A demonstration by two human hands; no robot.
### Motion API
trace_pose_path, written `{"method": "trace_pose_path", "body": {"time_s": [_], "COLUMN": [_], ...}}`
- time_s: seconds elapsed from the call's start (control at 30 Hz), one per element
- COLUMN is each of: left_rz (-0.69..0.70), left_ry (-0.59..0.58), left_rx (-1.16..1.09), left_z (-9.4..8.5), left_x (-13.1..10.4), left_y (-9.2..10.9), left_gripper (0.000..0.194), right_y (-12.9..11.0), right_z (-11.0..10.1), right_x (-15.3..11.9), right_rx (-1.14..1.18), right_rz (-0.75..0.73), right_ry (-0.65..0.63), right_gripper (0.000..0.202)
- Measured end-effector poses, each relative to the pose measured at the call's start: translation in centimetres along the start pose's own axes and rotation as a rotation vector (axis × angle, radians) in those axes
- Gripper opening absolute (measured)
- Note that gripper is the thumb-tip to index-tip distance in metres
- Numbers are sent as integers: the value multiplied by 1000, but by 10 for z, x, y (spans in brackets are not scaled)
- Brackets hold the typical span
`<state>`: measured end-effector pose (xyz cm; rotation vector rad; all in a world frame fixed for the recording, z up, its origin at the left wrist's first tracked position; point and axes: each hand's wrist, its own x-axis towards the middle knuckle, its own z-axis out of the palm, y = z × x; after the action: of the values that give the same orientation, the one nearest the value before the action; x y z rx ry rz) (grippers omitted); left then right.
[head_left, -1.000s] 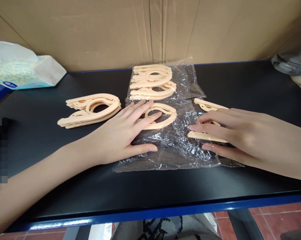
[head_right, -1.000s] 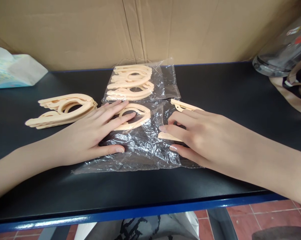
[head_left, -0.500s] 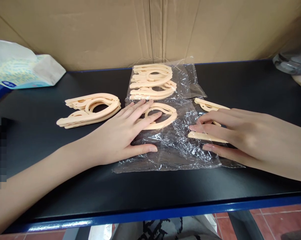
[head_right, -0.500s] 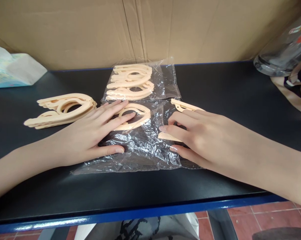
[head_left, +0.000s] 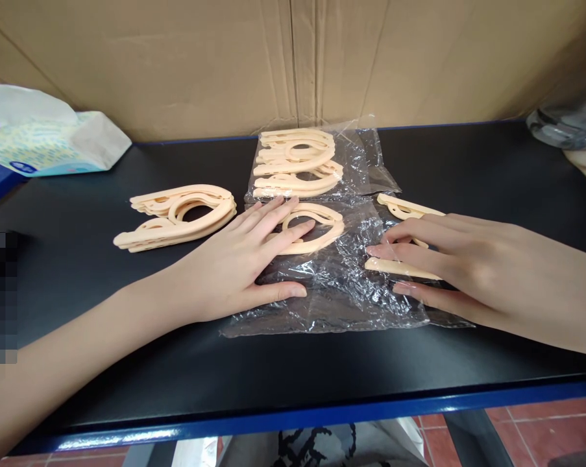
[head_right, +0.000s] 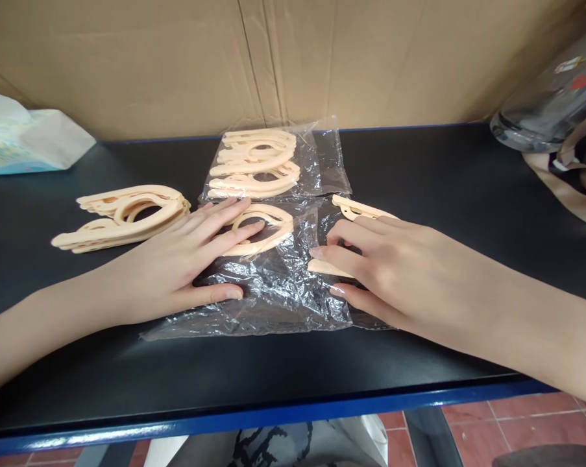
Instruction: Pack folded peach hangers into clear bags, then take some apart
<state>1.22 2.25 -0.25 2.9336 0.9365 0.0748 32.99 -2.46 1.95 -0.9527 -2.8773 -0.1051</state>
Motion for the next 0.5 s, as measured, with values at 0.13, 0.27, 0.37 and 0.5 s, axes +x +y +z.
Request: {"method": "trace_pose_path", "body": {"time_s": [0.13, 0.27, 0.37, 0.5], "left_rz": [14, 10, 6, 11], "left_ry": [-3, -10, -12, -10], "left_rx": [31, 36, 22, 24], "left_z": [0, -1, -1, -1], "left_x": [0, -1, -1, -1], "left_y": [1, 1, 0, 0], "left_gripper": [85, 85, 84, 83], "right_y": [-1, 0, 0, 0], "right_z": [0, -1, 0, 0], "right_x": [1, 1, 0, 0], "right_rx": [3, -6, 0, 12], "right_rz": [-1, -3, 3, 12], "right_ry": [7, 12, 11, 12], "right_gripper": [31, 31, 31, 34]}}
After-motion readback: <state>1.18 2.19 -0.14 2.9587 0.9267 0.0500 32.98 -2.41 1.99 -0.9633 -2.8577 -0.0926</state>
